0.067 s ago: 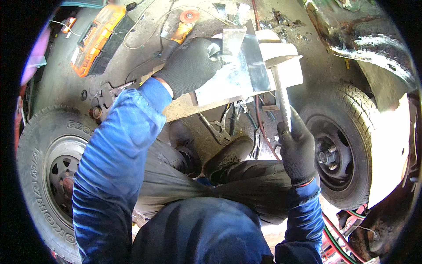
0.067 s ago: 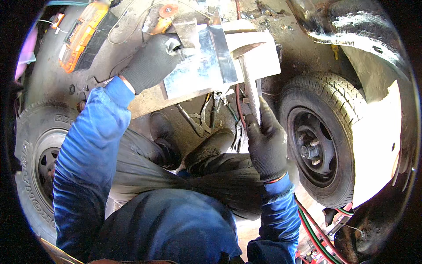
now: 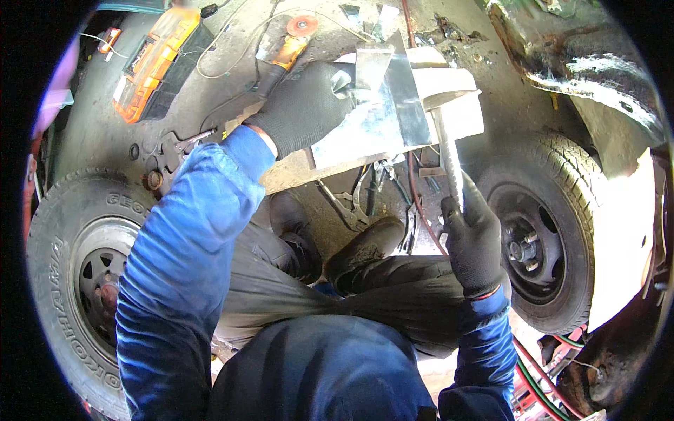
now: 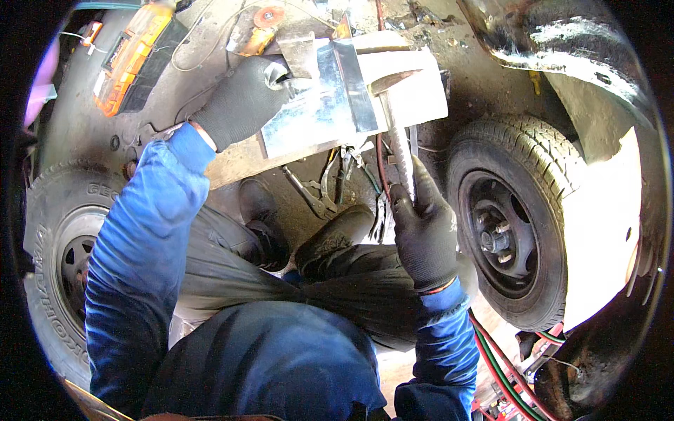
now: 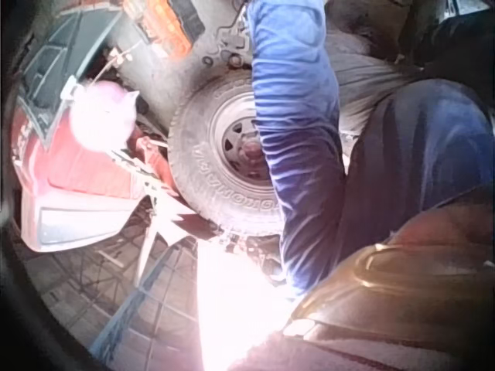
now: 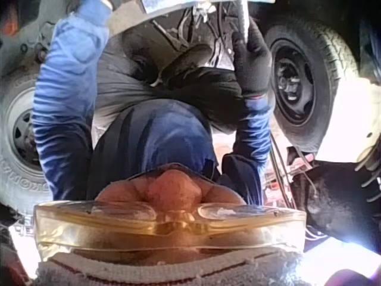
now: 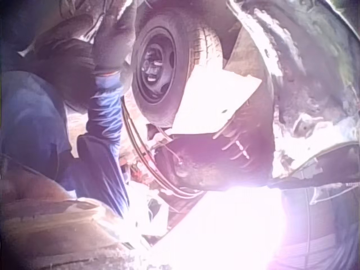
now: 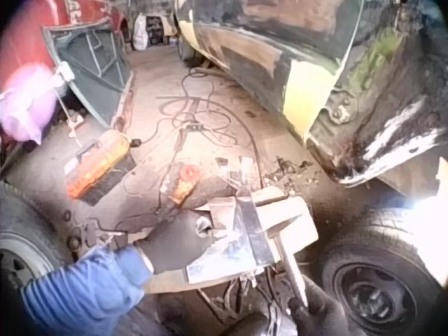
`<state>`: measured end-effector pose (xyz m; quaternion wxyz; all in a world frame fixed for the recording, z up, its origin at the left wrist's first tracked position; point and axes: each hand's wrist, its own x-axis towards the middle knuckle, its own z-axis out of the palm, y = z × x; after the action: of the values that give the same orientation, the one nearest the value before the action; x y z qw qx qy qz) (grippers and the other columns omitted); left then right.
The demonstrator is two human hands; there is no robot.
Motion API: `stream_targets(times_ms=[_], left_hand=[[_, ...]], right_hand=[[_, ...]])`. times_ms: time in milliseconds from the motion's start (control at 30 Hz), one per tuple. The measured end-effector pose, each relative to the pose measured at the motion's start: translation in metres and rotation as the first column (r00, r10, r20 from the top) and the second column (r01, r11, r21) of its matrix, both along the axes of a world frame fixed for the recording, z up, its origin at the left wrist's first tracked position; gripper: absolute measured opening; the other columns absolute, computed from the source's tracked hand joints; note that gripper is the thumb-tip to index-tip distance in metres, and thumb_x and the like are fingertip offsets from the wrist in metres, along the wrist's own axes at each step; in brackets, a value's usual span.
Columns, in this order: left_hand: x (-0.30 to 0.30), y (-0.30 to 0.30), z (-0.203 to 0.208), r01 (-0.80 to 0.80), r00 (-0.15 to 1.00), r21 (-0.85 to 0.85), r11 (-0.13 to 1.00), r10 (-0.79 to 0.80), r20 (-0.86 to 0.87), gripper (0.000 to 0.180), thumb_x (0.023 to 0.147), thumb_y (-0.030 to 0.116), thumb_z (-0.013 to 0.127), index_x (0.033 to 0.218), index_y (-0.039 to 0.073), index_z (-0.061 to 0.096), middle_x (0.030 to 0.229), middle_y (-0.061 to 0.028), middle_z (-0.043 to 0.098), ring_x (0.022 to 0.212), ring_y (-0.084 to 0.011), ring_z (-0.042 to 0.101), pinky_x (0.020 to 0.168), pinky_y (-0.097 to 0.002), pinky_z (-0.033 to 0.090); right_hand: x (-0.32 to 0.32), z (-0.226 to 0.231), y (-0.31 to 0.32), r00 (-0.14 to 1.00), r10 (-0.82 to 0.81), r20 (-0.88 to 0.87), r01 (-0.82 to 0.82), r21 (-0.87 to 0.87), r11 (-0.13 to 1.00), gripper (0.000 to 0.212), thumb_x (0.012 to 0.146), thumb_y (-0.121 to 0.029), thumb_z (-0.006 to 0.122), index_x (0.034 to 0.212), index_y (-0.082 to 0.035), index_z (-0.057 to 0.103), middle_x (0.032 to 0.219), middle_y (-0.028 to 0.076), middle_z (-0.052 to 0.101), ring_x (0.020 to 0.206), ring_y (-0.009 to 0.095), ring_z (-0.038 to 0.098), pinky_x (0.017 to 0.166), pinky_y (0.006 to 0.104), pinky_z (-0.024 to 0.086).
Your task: The person sits on the floor and repeatedly hammers a small rectangular metal sheet placed on a wooden block. They adjust the sheet's position several times and continue striking it with a hammer.
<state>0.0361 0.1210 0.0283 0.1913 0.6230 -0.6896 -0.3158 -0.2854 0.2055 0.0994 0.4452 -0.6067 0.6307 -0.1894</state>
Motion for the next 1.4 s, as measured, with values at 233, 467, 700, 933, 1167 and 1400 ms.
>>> stream_targets(times_ms=[233,467,700,933,1167,1400], left_hand=[[-0.006,0.001,-0.005,-0.029,0.988,-0.198,0.980,-0.003,-0.156,0.036,0.103,0.033,0.068,0.091,-0.001,0.070,0.082,-0.0226,0.067,0.081,-0.0420,0.067,0.076,-0.0517,0.053],[-0.003,-0.002,-0.011,0.154,0.987,-0.232,0.960,-0.139,0.079,0.024,0.101,0.020,0.066,0.109,-0.001,0.075,0.096,-0.0186,0.075,0.087,-0.0354,0.072,0.081,-0.0453,0.057],[-0.006,-0.010,-0.010,0.169,0.986,-0.181,0.969,-0.166,0.031,0.027,0.102,0.023,0.066,0.111,0.000,0.077,0.096,-0.0190,0.075,0.086,-0.0328,0.071,0.081,-0.0443,0.057],[-0.020,-0.005,0.007,0.100,0.991,-0.175,0.979,-0.115,-0.075,0.026,0.103,0.022,0.064,0.113,0.002,0.077,0.101,-0.0216,0.076,0.092,-0.0397,0.073,0.086,-0.0482,0.057],[-0.034,0.002,0.017,0.070,0.997,-0.180,0.981,-0.062,0.051,0.030,0.102,0.028,0.064,0.114,0.004,0.076,0.107,-0.0237,0.077,0.102,-0.0430,0.074,0.093,-0.0520,0.057],[-0.035,-0.003,0.018,0.131,0.988,-0.104,0.986,-0.121,0.096,0.032,0.104,0.024,0.057,0.122,0.002,0.073,0.106,-0.0250,0.074,0.103,-0.0404,0.072,0.095,-0.0499,0.057]], right_hand=[[0.004,0.001,0.019,0.985,-0.111,0.135,0.092,0.144,0.985,0.051,0.109,-0.004,0.063,0.158,0.005,0.052,0.146,0.014,0.068,0.133,0.017,0.062,0.110,0.0294,0.050],[0.003,0.001,0.024,0.982,-0.136,0.132,0.113,0.172,0.979,0.050,0.108,-0.007,0.065,0.155,0.006,0.055,0.144,0.012,0.069,0.129,0.015,0.061,0.110,0.0313,0.048],[-0.001,0.014,0.023,0.995,-0.092,0.042,0.091,0.025,0.996,0.051,0.108,-0.006,0.066,0.157,0.003,0.054,0.140,0.015,0.072,0.125,0.015,0.065,0.104,0.0299,0.052],[-0.009,0.045,0.022,0.995,-0.091,0.026,0.094,-0.114,0.989,0.050,0.108,-0.007,0.067,0.156,0.002,0.056,0.122,0.006,0.070,0.102,0.008,0.059,0.086,0.0261,0.047],[0.010,0.130,0.017,0.965,-0.236,0.113,0.261,-0.375,0.889,0.055,0.109,-0.011,0.066,0.161,-0.003,0.052,0.091,0.001,0.070,0.060,0.003,0.051,0.053,0.0211,0.041],[0.011,0.093,0.015,0.946,0.083,-0.314,-0.197,-0.351,0.915,0.052,0.108,-0.009,0.064,0.157,0.005,0.053,0.132,0.023,0.075,0.120,0.022,0.071,0.100,0.0350,0.056]])
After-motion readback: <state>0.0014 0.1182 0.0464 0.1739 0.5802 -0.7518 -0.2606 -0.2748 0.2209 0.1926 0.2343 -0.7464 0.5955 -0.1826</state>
